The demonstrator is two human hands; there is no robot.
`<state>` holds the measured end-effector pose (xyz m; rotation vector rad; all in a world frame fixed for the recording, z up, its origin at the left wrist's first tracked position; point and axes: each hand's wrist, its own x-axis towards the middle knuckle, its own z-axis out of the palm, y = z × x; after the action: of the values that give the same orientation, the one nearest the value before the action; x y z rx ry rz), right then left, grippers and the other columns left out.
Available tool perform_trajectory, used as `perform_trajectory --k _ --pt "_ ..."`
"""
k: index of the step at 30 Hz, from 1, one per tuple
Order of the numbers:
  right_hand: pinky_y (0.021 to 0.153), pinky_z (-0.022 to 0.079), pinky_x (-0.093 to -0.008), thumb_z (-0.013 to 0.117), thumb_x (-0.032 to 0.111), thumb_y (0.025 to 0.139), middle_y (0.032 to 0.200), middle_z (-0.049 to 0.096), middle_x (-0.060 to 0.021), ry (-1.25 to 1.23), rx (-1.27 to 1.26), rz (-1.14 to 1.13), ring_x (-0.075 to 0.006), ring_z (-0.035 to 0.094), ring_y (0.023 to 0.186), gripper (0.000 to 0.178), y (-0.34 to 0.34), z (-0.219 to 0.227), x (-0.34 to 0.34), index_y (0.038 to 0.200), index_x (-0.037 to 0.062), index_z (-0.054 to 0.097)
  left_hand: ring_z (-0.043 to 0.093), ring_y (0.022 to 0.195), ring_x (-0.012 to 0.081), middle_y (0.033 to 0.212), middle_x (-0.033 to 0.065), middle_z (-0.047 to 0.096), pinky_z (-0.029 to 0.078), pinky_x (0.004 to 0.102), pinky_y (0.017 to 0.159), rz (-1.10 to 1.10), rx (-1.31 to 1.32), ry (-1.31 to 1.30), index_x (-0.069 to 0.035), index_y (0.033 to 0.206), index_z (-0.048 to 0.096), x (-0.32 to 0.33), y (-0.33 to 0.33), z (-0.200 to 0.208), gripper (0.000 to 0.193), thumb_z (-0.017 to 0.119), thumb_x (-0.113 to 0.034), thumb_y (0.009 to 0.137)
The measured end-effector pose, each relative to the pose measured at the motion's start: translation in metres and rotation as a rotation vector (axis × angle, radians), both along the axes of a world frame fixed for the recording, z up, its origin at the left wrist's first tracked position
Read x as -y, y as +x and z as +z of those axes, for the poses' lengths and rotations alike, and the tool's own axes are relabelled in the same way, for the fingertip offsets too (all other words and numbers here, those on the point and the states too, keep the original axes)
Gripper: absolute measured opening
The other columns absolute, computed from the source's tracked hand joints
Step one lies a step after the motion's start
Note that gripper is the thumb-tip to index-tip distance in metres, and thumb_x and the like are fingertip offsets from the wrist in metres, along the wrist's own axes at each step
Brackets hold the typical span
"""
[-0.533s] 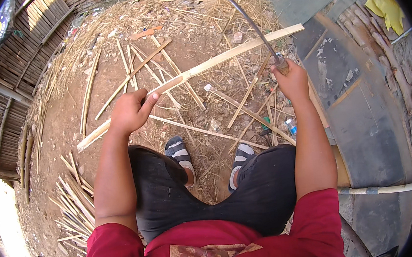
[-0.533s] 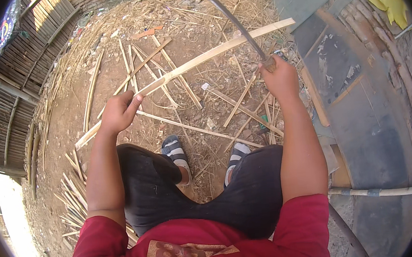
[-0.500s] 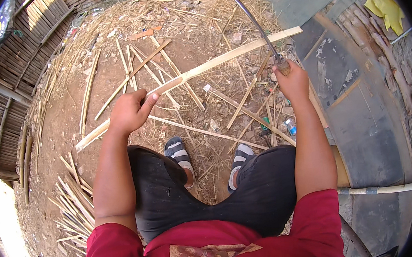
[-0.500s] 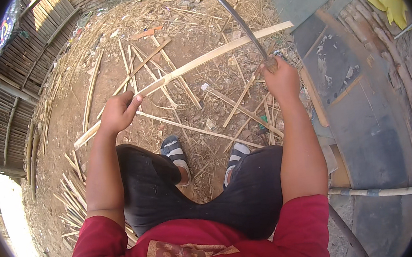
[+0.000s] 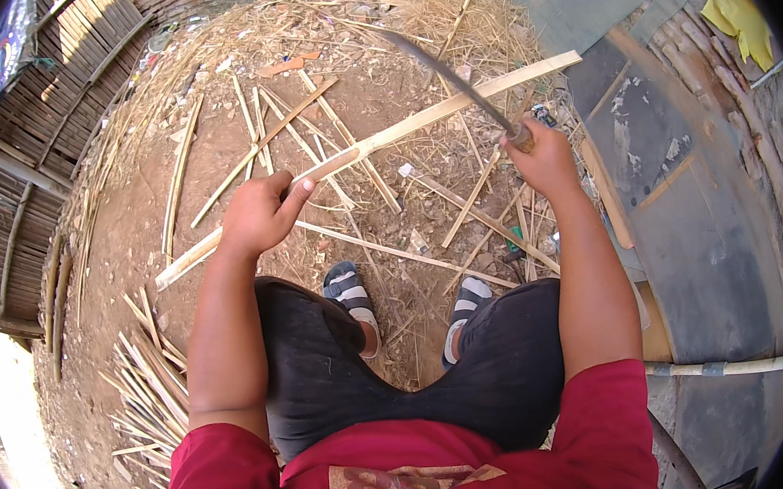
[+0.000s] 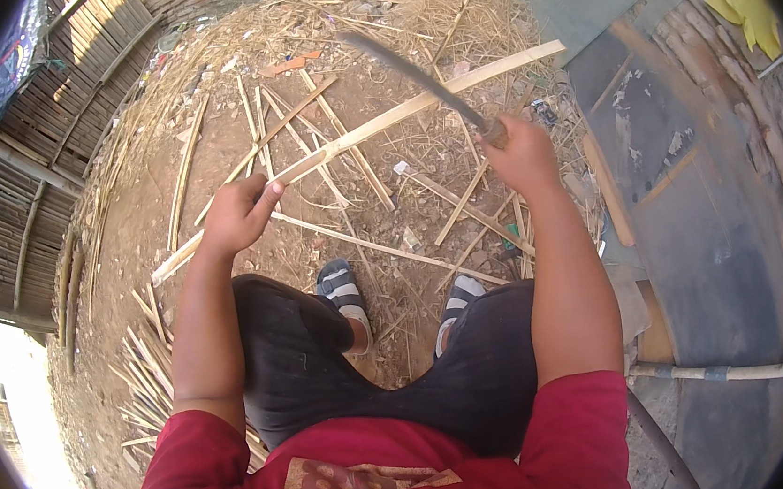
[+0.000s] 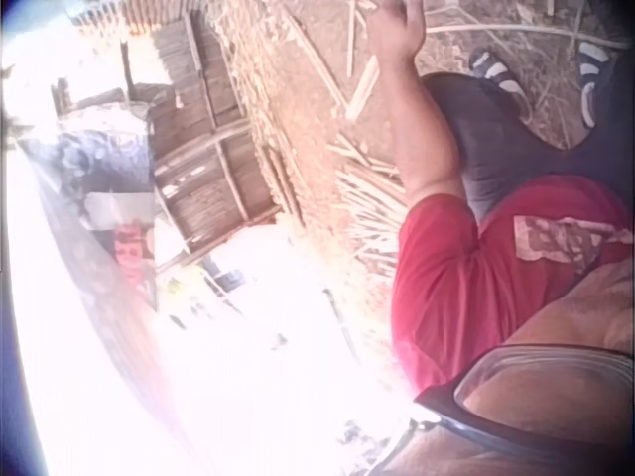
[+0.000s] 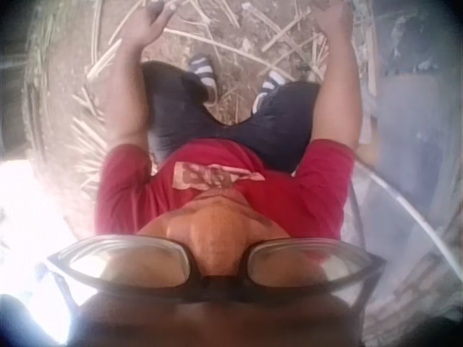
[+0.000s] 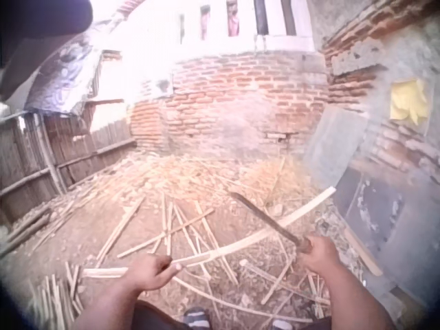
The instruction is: The person thins a long bamboo strip by drawing a machete along its surface while holding the strip with their other hand.
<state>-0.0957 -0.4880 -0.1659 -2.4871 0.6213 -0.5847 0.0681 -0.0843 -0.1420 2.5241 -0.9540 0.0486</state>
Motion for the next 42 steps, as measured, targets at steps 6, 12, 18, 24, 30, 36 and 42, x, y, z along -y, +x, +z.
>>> perform_trajectory --k 6,12,18,24,30,36,42 --pt "0.079 0.055 -0.0477 0.079 0.034 0.086 0.093 0.074 -0.0232 -0.013 -0.011 -0.149 -0.0418 0.072 0.090 0.040 -0.010 -0.004 0.009 0.113 0.0056 0.073 0.063 0.066 0.0410 0.067 0.0194 0.063 0.050 0.0503 0.064 0.047 -0.005 0.091 -0.002 0.081 0.067 -0.001 0.000 0.001 0.065 0.057 -0.064 0.097" --pt "0.076 0.054 -0.0500 0.079 0.033 0.084 0.086 0.070 -0.0227 -0.216 -0.103 0.286 -0.0449 0.068 0.087 0.035 0.005 0.011 -0.033 0.101 0.0036 0.069 0.069 0.071 0.0372 0.069 0.0168 0.067 0.053 0.0477 0.066 0.025 -0.064 0.155 -0.002 0.083 0.069 -0.001 -0.002 0.007 0.076 0.072 -0.078 0.076" --pt "0.078 0.054 -0.0479 0.079 0.035 0.085 0.092 0.073 -0.0231 -0.017 -0.110 0.128 -0.0409 0.070 0.091 0.040 0.008 0.001 -0.016 0.108 0.0029 0.071 0.069 0.070 0.0359 0.070 0.0161 0.067 0.053 0.0467 0.066 0.032 -0.044 0.173 -0.002 0.081 0.069 -0.002 -0.005 0.011 0.070 0.079 -0.071 0.075" --pt "0.086 0.056 -0.0435 0.079 0.039 0.087 0.102 0.075 -0.0256 0.074 -0.002 -0.147 -0.0388 0.073 0.098 0.056 -0.009 -0.030 0.032 0.125 -0.0011 0.069 0.068 0.068 0.0353 0.069 0.0163 0.067 0.053 0.0456 0.065 0.042 -0.060 0.134 -0.001 0.081 0.068 0.002 -0.001 0.009 0.065 0.081 -0.065 0.077" --pt "0.080 0.056 -0.0463 0.081 0.032 0.083 0.096 0.074 -0.0201 -0.137 -0.054 0.237 -0.0406 0.071 0.092 0.039 -0.002 0.010 -0.025 0.111 0.0068 0.073 0.065 0.064 0.0340 0.066 0.0160 0.064 0.050 0.0452 0.062 0.041 -0.095 0.121 -0.001 0.081 0.068 0.003 -0.005 0.009 0.064 0.081 -0.063 0.078" --pt "0.072 0.055 -0.0477 0.079 0.027 0.082 0.088 0.073 -0.0164 -0.139 -0.041 0.214 -0.0397 0.070 0.083 0.026 0.002 0.025 -0.021 0.102 0.0109 0.072 0.063 0.060 0.0346 0.062 0.0169 0.061 0.049 0.0462 0.060 0.022 -0.084 0.054 0.000 0.077 0.065 -0.009 -0.003 0.010 0.062 0.082 -0.059 0.079" --pt "0.077 0.056 -0.0428 0.080 0.035 0.087 0.092 0.075 -0.0204 0.187 0.145 -0.232 -0.0359 0.073 0.085 0.045 -0.023 -0.016 0.046 0.117 0.0024 0.073 0.065 0.063 0.0358 0.065 0.0171 0.064 0.050 0.0463 0.061 0.038 -0.046 0.085 0.000 0.078 0.065 -0.005 0.000 0.005 0.061 0.081 -0.059 0.080"
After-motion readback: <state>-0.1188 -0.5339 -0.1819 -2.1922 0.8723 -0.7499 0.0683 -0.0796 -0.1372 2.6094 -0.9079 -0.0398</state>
